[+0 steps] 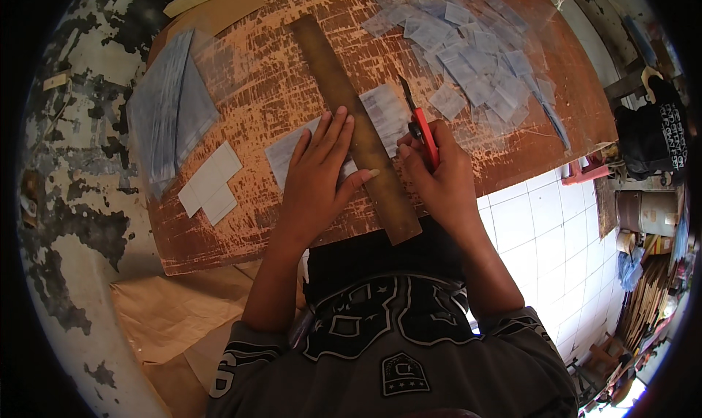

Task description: The person uses a ruler and a red utility knife to cut a translucent plastic sheet on a wooden workbench. They measure the sheet, score it along the ruler, and then snap it to separate the pieces. The person handles the cut pieces, stacking them on the table.

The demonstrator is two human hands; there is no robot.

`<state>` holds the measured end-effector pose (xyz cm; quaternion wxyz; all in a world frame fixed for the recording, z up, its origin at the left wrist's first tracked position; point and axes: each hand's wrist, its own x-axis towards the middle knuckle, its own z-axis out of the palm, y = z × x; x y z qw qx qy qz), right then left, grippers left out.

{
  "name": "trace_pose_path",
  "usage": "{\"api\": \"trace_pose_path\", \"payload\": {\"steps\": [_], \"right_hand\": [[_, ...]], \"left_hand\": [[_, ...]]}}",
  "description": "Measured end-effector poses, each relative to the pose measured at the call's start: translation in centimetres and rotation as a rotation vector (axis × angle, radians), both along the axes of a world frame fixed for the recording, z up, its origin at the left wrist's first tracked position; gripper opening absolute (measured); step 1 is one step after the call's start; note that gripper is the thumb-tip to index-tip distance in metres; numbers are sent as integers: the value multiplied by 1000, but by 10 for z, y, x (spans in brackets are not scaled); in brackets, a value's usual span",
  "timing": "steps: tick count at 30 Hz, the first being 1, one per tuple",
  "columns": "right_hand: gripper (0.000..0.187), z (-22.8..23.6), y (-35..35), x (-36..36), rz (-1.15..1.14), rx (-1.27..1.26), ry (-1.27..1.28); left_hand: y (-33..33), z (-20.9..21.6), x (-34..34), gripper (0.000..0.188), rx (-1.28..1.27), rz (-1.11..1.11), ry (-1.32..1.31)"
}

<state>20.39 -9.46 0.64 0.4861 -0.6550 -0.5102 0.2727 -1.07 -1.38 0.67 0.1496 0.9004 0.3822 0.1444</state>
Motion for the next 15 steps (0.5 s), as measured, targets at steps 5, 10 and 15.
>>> {"api": "trace_pose_path", "payload": {"steps": [5,10,15], "right_hand": [[24,1,-1,0,-6,-5,18],[23,2,-2,0,-5,-59,74],[21,-3,0,-1,-16,30,51]], "left_hand": [[0,1,1,85,-14,0,-17],[1,2,1,85,-26,5,-44],[1,-1,0,86,-32,4,-59]]}}
